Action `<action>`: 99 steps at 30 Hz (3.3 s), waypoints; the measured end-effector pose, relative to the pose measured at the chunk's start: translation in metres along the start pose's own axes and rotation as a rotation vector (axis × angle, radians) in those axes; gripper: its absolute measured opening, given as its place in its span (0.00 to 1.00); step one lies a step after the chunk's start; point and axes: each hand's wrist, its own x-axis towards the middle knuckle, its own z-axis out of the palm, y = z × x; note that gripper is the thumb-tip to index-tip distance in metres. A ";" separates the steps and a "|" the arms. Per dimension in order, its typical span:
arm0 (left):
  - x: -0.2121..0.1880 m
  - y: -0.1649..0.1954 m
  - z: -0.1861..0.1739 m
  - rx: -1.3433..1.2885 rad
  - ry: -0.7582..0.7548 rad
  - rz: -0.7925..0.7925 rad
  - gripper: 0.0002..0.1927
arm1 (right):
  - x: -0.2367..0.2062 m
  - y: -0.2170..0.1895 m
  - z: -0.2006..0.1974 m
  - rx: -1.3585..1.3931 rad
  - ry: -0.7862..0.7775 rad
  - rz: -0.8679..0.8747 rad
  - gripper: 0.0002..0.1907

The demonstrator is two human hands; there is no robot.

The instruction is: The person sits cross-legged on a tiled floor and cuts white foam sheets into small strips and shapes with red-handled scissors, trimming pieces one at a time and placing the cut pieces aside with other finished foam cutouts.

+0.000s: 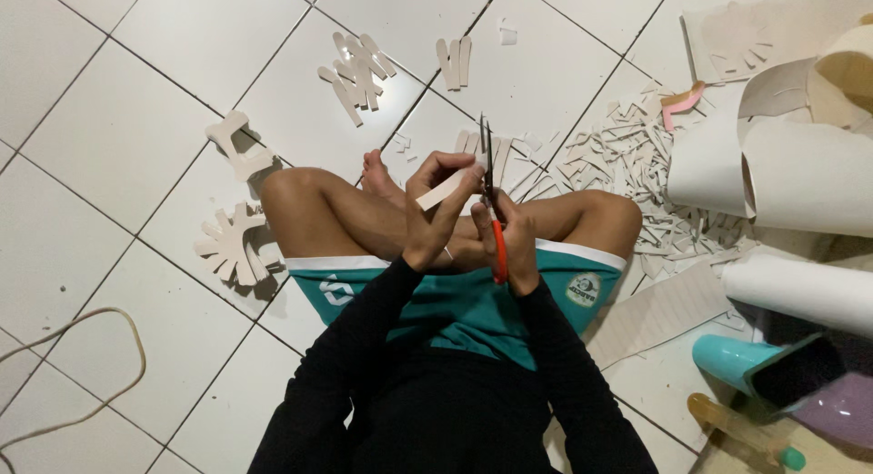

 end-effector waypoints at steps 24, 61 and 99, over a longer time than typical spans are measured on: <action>0.036 0.018 -0.021 0.255 0.023 -0.053 0.15 | 0.004 0.005 -0.009 0.029 -0.069 0.123 0.28; 0.254 -0.088 -0.103 0.658 0.105 0.013 0.37 | 0.037 0.158 0.025 0.774 -0.099 0.815 0.30; 0.051 -0.016 -0.035 0.127 -0.064 -0.184 0.14 | -0.010 0.050 0.003 -0.083 -0.083 0.056 0.28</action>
